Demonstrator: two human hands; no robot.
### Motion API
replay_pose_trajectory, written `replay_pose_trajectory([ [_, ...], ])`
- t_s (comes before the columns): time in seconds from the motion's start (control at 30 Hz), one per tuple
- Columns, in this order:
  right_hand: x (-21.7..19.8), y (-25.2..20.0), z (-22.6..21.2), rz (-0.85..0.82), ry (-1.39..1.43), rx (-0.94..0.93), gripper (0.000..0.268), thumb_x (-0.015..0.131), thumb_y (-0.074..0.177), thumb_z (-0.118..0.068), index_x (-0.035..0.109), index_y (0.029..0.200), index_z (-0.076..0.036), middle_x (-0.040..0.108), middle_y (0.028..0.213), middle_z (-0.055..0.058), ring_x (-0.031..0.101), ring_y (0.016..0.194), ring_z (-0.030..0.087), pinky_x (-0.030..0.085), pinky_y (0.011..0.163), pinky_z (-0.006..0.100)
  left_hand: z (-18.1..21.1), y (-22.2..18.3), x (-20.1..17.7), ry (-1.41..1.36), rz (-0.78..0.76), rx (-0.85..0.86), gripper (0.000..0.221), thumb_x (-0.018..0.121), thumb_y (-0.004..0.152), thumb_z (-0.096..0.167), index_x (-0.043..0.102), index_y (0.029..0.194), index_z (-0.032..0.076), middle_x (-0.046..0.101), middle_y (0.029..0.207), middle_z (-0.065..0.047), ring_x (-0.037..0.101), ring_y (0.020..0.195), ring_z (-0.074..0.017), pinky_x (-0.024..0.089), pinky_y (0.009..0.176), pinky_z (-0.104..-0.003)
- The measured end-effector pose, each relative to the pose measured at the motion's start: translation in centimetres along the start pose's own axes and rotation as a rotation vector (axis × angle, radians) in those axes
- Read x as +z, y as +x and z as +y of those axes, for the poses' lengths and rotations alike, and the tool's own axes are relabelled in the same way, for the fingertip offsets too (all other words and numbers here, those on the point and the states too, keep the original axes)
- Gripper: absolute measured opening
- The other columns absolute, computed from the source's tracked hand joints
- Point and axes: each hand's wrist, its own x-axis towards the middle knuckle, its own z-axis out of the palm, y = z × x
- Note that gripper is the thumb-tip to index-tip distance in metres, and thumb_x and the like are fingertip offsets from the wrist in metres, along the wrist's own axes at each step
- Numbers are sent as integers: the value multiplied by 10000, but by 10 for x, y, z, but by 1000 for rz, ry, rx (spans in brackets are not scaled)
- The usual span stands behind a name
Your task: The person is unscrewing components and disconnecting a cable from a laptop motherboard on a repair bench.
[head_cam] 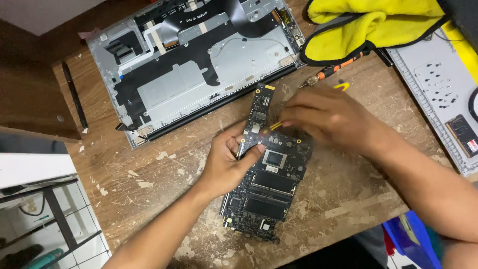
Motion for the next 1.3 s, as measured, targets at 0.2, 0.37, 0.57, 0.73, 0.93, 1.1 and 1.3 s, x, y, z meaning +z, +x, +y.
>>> replay_pose_trajectory([
  [0.2, -8, 16, -23, -8, 22, -26, 96, 726, 933, -93, 774, 1008, -59, 700, 905, 82, 679, 787, 300, 522, 663, 391, 6, 2, 5, 4, 14, 13, 494, 645, 894, -28, 547, 1373, -98, 727, 719, -129, 509, 405, -22, 363, 360, -121],
  [0.37, -6, 9, -10, 9, -17, 9, 114, 733, 927, -87, 786, 1026, -67, 705, 887, 71, 673, 767, 269, 522, 671, 366, 6, 1, 3, -18, 11, 15, 477, 637, 896, -33, 556, 1363, -87, 743, 752, -157, 500, 406, -12, 378, 357, -127],
  [0.57, -10, 18, -25, 6, 24, -35, 95, 741, 907, -59, 773, 995, -45, 706, 894, 91, 681, 767, 301, 516, 650, 390, 9, -1, 3, -17, 4, 13, 495, 643, 891, -35, 530, 1365, -125, 738, 752, -171, 497, 399, -21, 374, 360, -135],
  [0.73, -6, 6, -14, 83, -19, -4, 99, 727, 958, -126, 783, 1016, -69, 708, 955, 60, 685, 799, 288, 527, 675, 387, 2, 1, 1, -44, 18, 33, 487, 640, 888, -52, 545, 1363, -103, 752, 791, -190, 512, 410, -21, 383, 368, -138],
  [0.93, 0, 7, -10, 97, -75, 1, 75, 760, 937, -97, 787, 998, -64, 691, 912, 62, 676, 787, 294, 500, 661, 389, 4, 2, 2, -40, -1, 19, 490, 640, 902, -34, 530, 1373, -114, 740, 763, -177, 525, 421, -37, 392, 385, -137],
  [1.1, 2, 8, -17, 106, -100, -9, 69, 750, 951, -115, 784, 969, -59, 694, 904, 70, 673, 758, 301, 508, 640, 394, -1, 1, 0, -42, 4, 29, 490, 648, 886, -45, 542, 1361, -108, 746, 776, -170, 530, 431, -28, 396, 383, -134],
  [1.3, -12, 20, -20, 95, -94, 32, 59, 738, 942, -68, 775, 955, -23, 688, 856, 93, 688, 722, 311, 525, 607, 380, 13, 5, 4, -7, 2, 38, 460, 635, 894, -47, 585, 1350, -75, 754, 805, -174, 558, 472, -39, 427, 412, -142],
])
